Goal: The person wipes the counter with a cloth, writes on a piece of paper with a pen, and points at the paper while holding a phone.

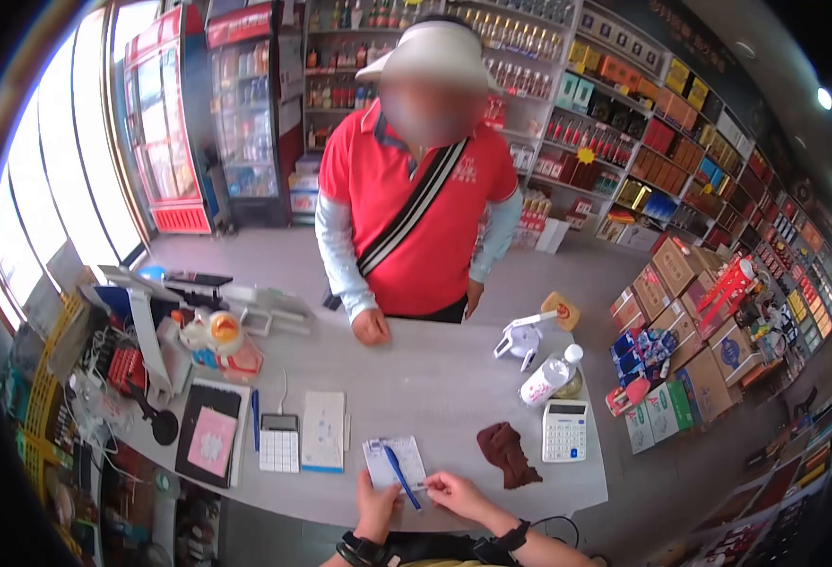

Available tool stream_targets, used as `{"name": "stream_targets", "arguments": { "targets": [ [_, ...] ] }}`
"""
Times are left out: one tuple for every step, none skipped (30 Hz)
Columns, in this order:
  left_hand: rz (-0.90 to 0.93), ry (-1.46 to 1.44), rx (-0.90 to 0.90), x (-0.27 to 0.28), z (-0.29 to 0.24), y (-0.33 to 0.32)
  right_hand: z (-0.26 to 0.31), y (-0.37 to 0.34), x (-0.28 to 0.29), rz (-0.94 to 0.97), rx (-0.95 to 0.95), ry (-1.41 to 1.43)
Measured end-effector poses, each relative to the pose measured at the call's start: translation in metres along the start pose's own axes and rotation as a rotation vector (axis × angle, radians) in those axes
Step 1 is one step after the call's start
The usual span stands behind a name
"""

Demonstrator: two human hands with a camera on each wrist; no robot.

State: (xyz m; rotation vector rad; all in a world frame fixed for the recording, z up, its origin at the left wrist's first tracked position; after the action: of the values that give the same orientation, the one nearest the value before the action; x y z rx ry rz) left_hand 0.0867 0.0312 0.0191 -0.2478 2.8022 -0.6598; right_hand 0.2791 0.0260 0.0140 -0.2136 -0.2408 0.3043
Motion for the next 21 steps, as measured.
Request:
{"name": "stream_targets", "arguments": {
  "targets": [
    [0.005, 0.004, -0.024, 0.002, 0.002, 0.003, 0.001, 0.0, -0.001, -0.016, 0.013, 0.033],
    [0.007, 0.004, -0.019, 0.005, 0.005, 0.005, 0.0, 0.003, 0.001, 0.047, -0.022, 0.004],
    [0.01, 0.006, -0.005, 0.006, 0.008, 0.007, -0.002, 0.003, 0.003, 0.107, -0.066, -0.022],
    [0.022, -0.014, 0.017, 0.006, 0.005, 0.004, 0.0, 0.001, 0.002, 0.102, -0.065, -0.013],
    [0.025, -0.005, 0.022, 0.006, 0.004, 0.002, 0.002, -0.003, 0.001, 0.115, -0.106, 0.066],
    [0.03, -0.013, 0.019, 0.006, 0.003, 0.002, 0.004, -0.005, 0.001, 0.133, -0.144, 0.143],
    [0.031, -0.023, 0.014, 0.007, 0.002, 0.001, 0.009, -0.008, -0.001, 0.135, -0.143, 0.148],
    [0.025, -0.019, 0.011, 0.007, 0.002, 0.002, 0.016, -0.01, -0.003, 0.125, -0.165, 0.17],
    [0.018, -0.004, 0.008, 0.006, 0.003, 0.004, 0.019, -0.01, -0.005, 0.117, -0.187, 0.19],
    [0.008, 0.011, 0.006, 0.005, 0.001, 0.002, 0.019, -0.009, -0.008, 0.129, -0.185, 0.19],
    [-0.003, 0.009, 0.006, 0.004, -0.002, 0.0, 0.018, -0.009, -0.01, 0.135, -0.185, 0.228],
    [0.006, -0.022, 0.031, 0.004, -0.005, -0.002, 0.016, -0.011, -0.013, 0.138, -0.188, 0.267],
    [0.016, -0.054, 0.055, 0.004, -0.008, -0.004, 0.009, -0.011, -0.016, 0.145, -0.19, 0.269],
    [0.023, -0.039, 0.04, 0.005, -0.004, -0.001, 0.001, -0.008, -0.017, 0.131, -0.148, 0.282],
    [0.019, -0.04, 0.039, 0.006, -0.001, 0.0, -0.007, -0.006, -0.018, 0.116, -0.107, 0.294],
    [0.018, -0.047, 0.04, 0.006, 0.001, 0.002, -0.004, -0.006, -0.016, 0.12, -0.104, 0.292],
    [0.017, -0.056, 0.04, 0.006, 0.003, 0.004, 0.0, -0.006, -0.014, 0.139, -0.097, 0.271],
    [0.015, -0.059, 0.038, 0.006, 0.004, 0.005, 0.004, -0.006, -0.012, 0.159, -0.091, 0.251],
    [0.018, -0.053, 0.032, 0.006, 0.005, 0.005, 0.012, -0.008, -0.011, 0.163, -0.09, 0.248],
    [0.02, -0.045, 0.025, 0.006, 0.006, 0.006, 0.021, -0.009, -0.012, 0.17, -0.151, 0.217],
    [0.018, -0.047, 0.024, 0.007, 0.007, 0.007, 0.025, -0.01, -0.013, 0.177, -0.211, 0.187]
  ]
}}
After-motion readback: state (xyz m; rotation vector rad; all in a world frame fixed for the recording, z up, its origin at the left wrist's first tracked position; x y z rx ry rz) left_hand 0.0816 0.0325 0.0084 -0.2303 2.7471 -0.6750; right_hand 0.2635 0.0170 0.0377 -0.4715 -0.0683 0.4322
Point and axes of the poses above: each hand's wrist, its own y-axis towards the middle knuckle, its own x-axis out of the back of the hand, z = x × y, the point moved 1 cm from there along y, towards the middle knuckle, and after that the axes turned 1 degree about x, right-handed, at the moved point
